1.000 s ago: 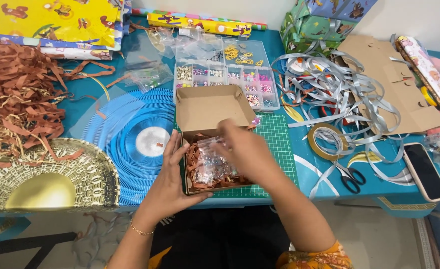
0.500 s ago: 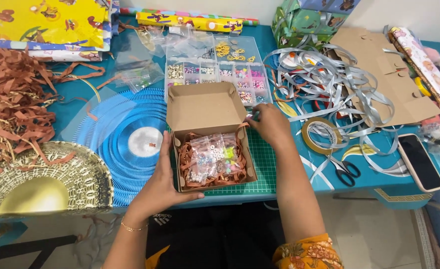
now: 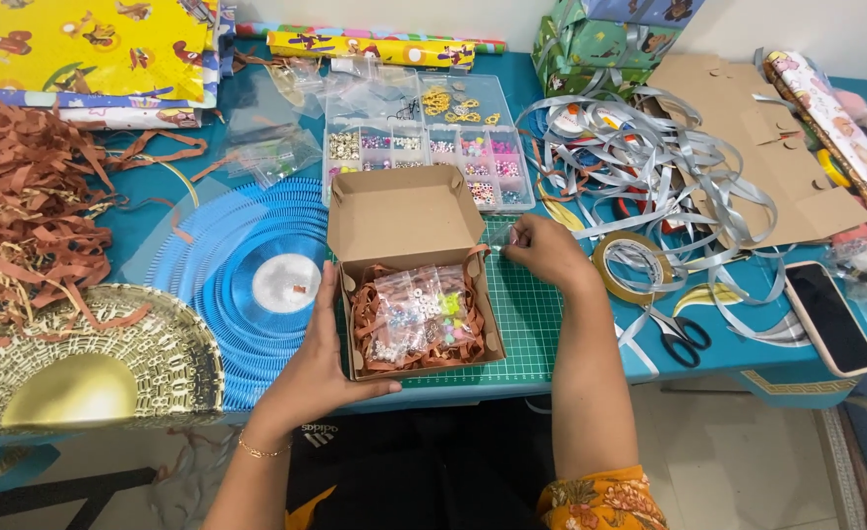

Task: The person assembles a small cardboard box, fills it with shredded paper, places several small plastic bags of beads inside, closes the box, and wraps it in yellow patterned paper using tape.

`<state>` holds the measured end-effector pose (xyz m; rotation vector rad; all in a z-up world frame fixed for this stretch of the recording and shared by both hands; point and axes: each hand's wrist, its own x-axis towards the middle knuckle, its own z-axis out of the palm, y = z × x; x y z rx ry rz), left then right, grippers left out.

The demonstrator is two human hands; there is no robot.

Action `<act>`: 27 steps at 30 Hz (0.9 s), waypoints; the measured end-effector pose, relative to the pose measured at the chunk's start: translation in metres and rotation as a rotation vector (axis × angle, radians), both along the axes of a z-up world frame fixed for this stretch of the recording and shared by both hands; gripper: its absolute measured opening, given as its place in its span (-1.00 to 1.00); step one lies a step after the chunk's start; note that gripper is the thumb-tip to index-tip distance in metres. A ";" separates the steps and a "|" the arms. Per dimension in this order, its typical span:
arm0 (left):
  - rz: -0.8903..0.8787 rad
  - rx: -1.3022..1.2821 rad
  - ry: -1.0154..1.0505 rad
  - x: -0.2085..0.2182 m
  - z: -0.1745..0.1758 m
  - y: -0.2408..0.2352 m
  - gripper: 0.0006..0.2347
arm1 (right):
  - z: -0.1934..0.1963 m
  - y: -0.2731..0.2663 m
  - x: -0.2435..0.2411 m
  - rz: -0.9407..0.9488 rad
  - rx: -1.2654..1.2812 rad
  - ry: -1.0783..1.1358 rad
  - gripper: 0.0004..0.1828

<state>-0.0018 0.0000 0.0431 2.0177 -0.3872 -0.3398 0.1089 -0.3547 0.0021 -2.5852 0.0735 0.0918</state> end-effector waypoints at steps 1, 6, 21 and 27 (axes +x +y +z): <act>0.000 0.003 -0.002 0.000 0.000 0.000 0.39 | -0.003 -0.004 0.001 0.004 0.034 -0.010 -0.79; 0.005 0.029 -0.018 0.000 0.001 -0.001 0.38 | 0.041 0.012 -0.030 -0.092 0.372 -0.293 -0.81; -0.023 0.047 -0.063 -0.001 -0.002 0.004 0.35 | 0.101 0.154 -0.097 0.337 0.055 -0.200 -0.51; -0.026 0.045 -0.092 -0.001 -0.004 0.004 0.35 | 0.086 0.085 -0.125 0.019 0.257 -0.536 -0.65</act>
